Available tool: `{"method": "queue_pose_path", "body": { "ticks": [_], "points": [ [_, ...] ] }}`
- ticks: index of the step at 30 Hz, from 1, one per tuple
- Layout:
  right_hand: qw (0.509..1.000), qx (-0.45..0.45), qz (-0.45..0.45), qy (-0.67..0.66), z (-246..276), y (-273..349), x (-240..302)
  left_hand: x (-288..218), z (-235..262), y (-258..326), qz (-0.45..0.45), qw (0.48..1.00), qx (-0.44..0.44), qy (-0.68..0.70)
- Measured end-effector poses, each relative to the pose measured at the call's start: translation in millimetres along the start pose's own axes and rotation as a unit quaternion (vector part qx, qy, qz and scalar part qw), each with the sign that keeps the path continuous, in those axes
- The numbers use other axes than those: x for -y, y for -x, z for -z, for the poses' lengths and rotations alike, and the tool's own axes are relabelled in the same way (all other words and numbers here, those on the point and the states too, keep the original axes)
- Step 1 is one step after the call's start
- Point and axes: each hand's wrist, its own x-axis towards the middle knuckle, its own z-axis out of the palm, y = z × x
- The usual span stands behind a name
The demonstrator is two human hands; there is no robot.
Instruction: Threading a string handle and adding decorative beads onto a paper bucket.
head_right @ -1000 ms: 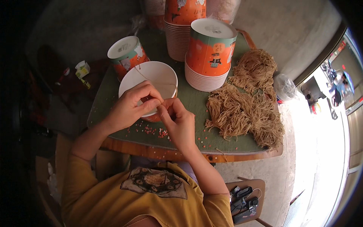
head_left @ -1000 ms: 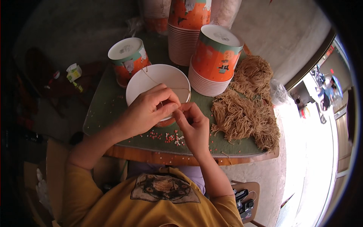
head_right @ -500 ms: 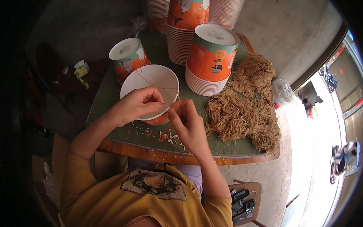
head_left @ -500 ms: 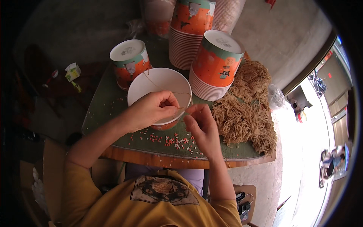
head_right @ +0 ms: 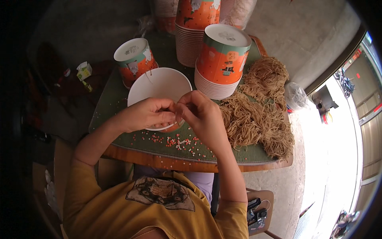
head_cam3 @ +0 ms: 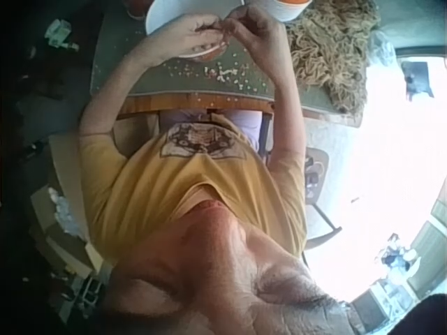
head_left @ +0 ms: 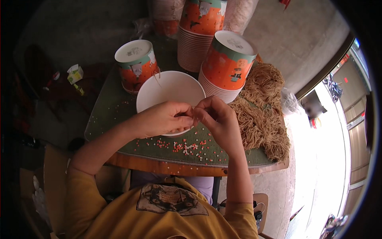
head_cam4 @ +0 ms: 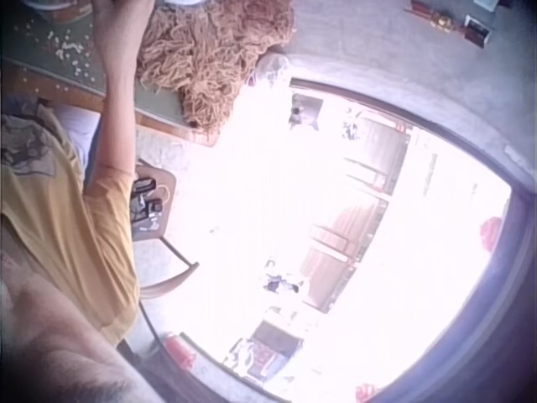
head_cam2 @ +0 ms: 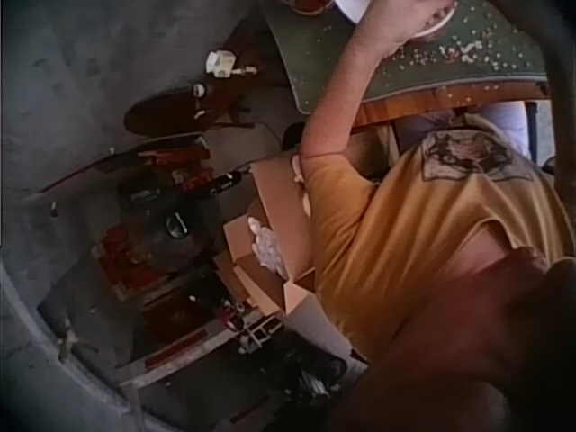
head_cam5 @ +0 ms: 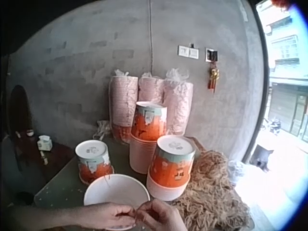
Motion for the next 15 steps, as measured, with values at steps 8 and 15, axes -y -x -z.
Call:
{"method": "queue_pose_path", "body": {
  "ticks": [8,15],
  "points": [
    [0.992,-0.117,0.017,-0.054,-16.9,27.6,-22.1,-5.5,-0.8,-1.0,0.045,0.997,-0.049,0.041],
    [0.949,-0.195,0.151,0.197,-32.4,34.4,-16.3,-7.1,-6.5,-2.7,0.040,0.997,-0.052,0.041]
  ]
}}
